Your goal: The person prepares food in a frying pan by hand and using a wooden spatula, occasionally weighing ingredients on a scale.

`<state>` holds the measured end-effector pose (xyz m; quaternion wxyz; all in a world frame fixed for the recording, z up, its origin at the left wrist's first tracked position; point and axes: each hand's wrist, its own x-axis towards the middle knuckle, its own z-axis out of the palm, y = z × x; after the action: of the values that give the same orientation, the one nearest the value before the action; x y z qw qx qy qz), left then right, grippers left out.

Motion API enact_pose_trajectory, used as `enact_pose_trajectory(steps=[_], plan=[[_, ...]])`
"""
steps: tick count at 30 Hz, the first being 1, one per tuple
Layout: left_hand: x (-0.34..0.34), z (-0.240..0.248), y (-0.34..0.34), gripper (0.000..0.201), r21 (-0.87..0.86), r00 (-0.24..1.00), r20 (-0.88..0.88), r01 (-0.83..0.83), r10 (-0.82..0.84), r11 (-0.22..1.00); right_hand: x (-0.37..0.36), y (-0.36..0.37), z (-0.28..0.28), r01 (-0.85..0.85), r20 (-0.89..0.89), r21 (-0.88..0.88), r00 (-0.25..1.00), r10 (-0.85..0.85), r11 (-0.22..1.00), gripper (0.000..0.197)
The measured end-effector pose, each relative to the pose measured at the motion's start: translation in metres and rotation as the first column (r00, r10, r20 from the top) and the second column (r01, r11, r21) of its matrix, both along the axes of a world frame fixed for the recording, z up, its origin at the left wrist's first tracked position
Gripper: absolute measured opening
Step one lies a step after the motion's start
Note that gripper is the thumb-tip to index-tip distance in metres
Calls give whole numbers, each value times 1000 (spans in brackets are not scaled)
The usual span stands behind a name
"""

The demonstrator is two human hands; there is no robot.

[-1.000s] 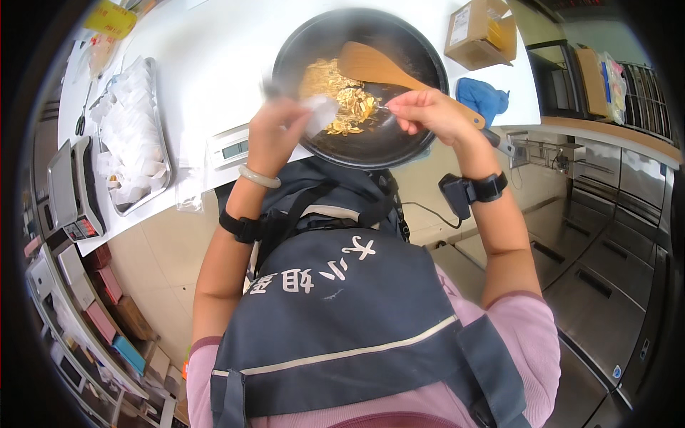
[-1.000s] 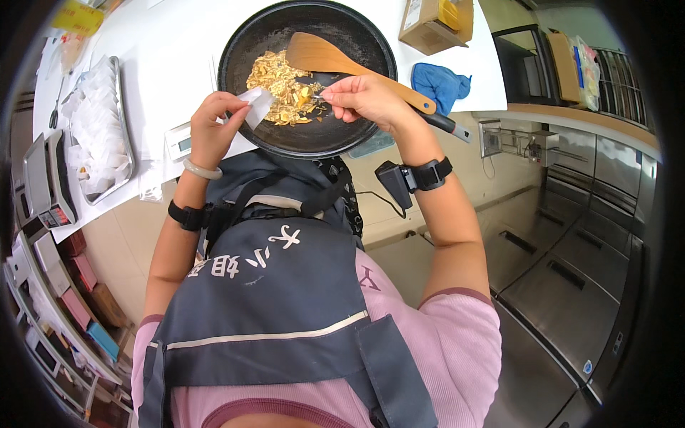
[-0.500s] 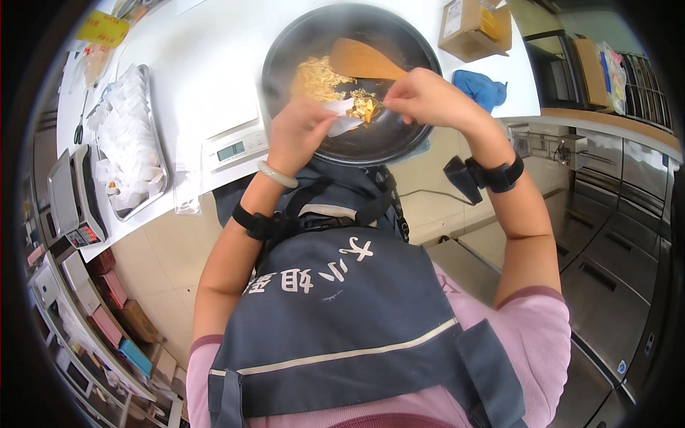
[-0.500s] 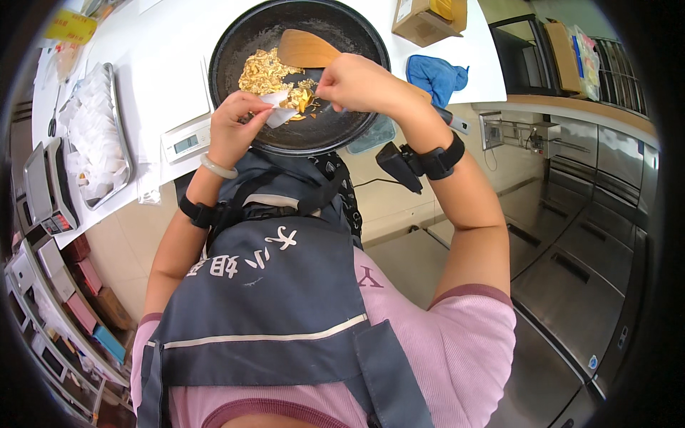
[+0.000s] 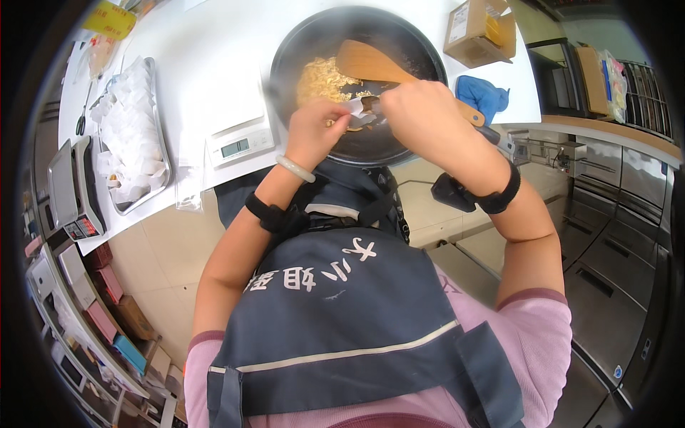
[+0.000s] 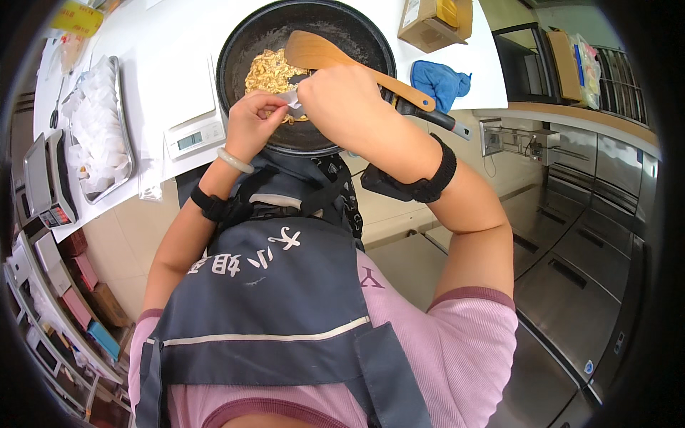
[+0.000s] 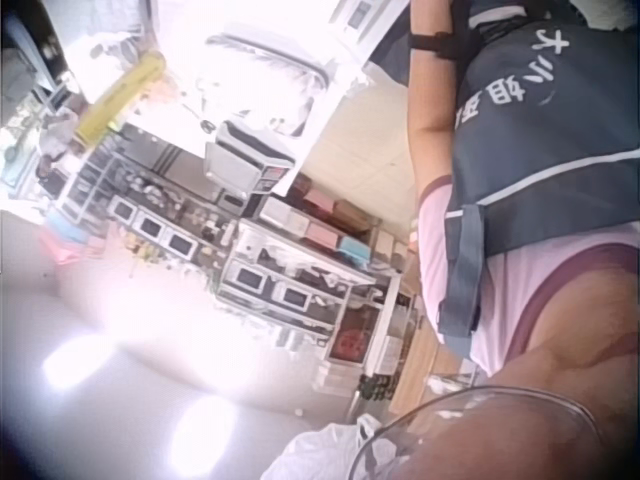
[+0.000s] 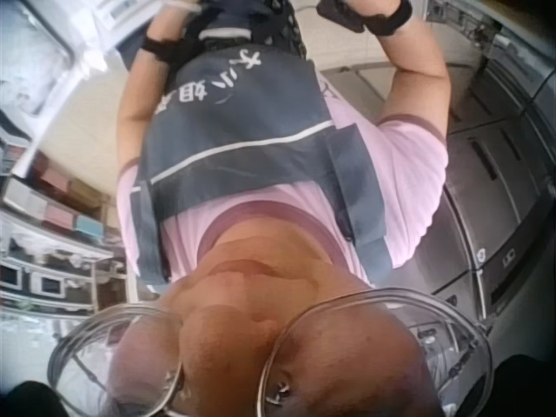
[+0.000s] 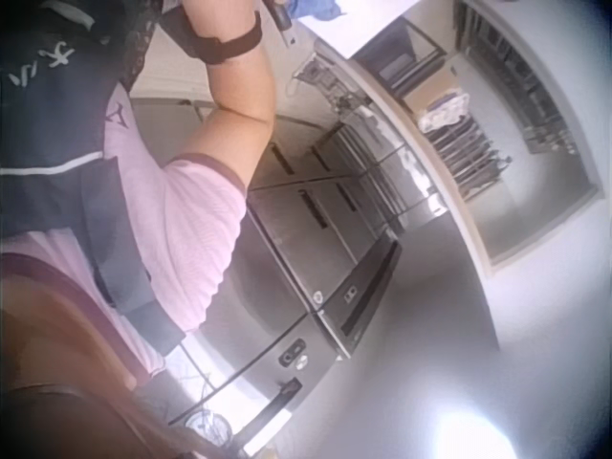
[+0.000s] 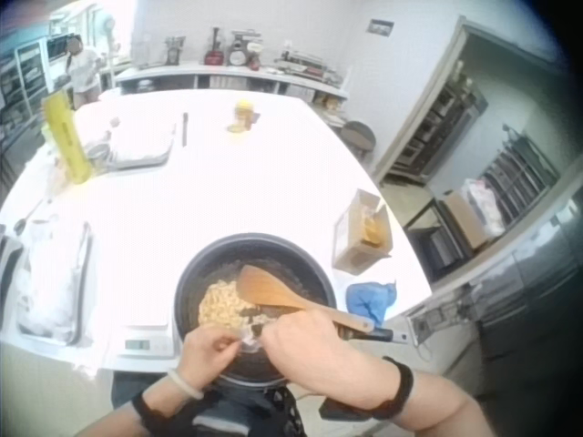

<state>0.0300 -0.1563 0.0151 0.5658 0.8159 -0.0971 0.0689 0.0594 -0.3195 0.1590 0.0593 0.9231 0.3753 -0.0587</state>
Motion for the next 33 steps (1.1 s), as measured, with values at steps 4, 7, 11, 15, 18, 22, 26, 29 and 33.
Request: enact_pose_trajectory(steps=[4,7,11,15,18,22,26,29,33], plan=[[-2,-1,2,6,0,1000,-11,1,-1,1000,-7,-7,-11,49,23,50,998,-50,998,7],[-5,-3,7,7,-23,998,-64,-23,21,999,-5,-16,-11,126,3,139,992,-128,982,10],[-10,-7,30,8,-56,991,-82,-108,103,993,20,-36,-25,449,-318,341,882,-349,826,18],[-17,1,56,8,-140,980,-139,-160,141,977,51,-41,-98,623,-456,320,762,-461,713,21],[-26,3,73,10,-152,966,-164,-226,201,962,57,-20,-135,596,-361,320,796,-486,737,17],[-31,11,86,10,-249,965,-130,-255,229,934,61,-1,-156,528,-237,254,846,-478,810,15],[-32,12,87,8,-296,953,-146,-297,264,908,58,-4,-166,665,-503,316,723,-475,677,16],[-32,13,85,6,-323,949,-125,-314,289,893,56,-19,-166,787,-709,314,567,-420,531,17],[-31,7,90,9,-233,975,-44,-223,219,947,44,-29,-149,869,-840,250,414,-350,428,17]])
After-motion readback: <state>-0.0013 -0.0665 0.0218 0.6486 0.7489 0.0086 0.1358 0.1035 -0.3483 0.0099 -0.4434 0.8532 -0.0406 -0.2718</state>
